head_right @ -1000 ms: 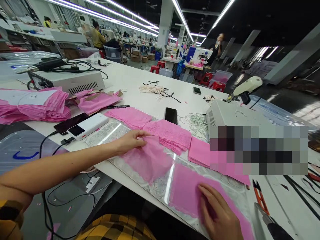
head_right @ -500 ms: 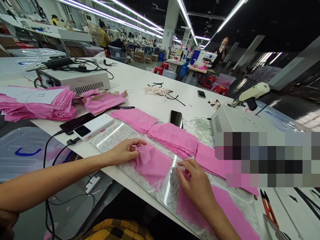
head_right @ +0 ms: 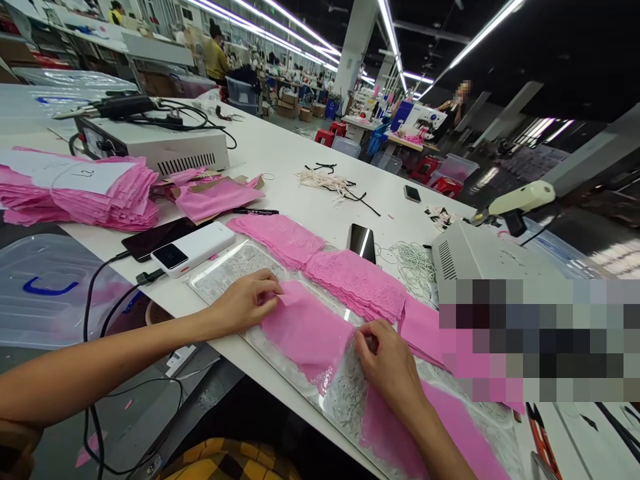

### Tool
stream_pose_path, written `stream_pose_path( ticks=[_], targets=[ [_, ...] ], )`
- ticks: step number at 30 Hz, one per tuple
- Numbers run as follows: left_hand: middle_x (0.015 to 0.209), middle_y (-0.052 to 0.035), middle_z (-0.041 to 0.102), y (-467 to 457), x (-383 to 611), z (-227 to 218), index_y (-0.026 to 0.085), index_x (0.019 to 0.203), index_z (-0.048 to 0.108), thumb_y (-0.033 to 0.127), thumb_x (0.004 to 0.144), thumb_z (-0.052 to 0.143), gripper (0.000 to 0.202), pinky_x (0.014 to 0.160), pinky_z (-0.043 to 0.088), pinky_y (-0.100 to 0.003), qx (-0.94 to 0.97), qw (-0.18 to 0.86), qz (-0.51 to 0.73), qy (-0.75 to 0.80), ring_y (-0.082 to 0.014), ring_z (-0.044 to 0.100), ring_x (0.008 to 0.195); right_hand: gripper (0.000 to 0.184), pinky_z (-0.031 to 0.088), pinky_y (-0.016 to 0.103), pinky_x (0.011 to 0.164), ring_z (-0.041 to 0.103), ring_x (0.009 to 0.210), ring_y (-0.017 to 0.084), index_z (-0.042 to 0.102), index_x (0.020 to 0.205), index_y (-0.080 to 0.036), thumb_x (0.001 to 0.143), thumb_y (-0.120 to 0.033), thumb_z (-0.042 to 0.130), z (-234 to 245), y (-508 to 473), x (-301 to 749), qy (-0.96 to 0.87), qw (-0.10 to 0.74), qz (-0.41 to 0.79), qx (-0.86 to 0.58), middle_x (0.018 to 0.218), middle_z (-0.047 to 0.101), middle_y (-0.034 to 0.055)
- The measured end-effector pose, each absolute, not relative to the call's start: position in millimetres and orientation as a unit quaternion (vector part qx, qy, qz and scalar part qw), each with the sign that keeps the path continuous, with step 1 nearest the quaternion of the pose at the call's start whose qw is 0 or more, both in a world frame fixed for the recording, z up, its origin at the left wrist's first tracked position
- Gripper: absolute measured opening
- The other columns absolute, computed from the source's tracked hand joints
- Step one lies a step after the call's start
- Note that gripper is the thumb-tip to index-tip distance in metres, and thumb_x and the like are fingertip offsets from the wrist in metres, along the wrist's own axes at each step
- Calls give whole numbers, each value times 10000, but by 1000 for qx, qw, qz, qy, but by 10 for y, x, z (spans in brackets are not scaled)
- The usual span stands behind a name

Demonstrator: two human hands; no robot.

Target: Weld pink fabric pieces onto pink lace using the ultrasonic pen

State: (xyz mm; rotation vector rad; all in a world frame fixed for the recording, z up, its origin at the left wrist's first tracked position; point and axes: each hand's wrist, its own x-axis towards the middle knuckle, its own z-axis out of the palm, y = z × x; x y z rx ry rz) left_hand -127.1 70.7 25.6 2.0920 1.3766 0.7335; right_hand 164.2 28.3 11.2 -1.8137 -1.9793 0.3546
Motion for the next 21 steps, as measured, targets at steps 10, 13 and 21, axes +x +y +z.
stream_pose_path(
  ticks=[10,13,21],
  targets=[
    [714,2,636,718,-1261,223,175,781,684,62,728,550,183,640,392,-259,777,245,257,520,-159,574,688,281,450,329,646,568,768,192,656,786,-238,821,-485,527,87,326,1527,-718,218,122,-650,994,629,69],
    [646,24,618,741,-1276,253,175,787,655,82,746,537,156,575,372,-243,765,261,261,528,-142,564,608,258,459,329,677,571,790,193,634,740,-235,825,-444,510,79,353,1508,-725,218,131,-640,949,629,62],
    [609,50,589,766,-1343,233,190,762,557,132,762,522,67,524,369,-224,733,281,298,543,-124,547,562,271,439,324,632,549,695,169,637,705,-237,818,-428,481,115,409,1582,-721,221,132,-643,919,635,54]
  ],
)
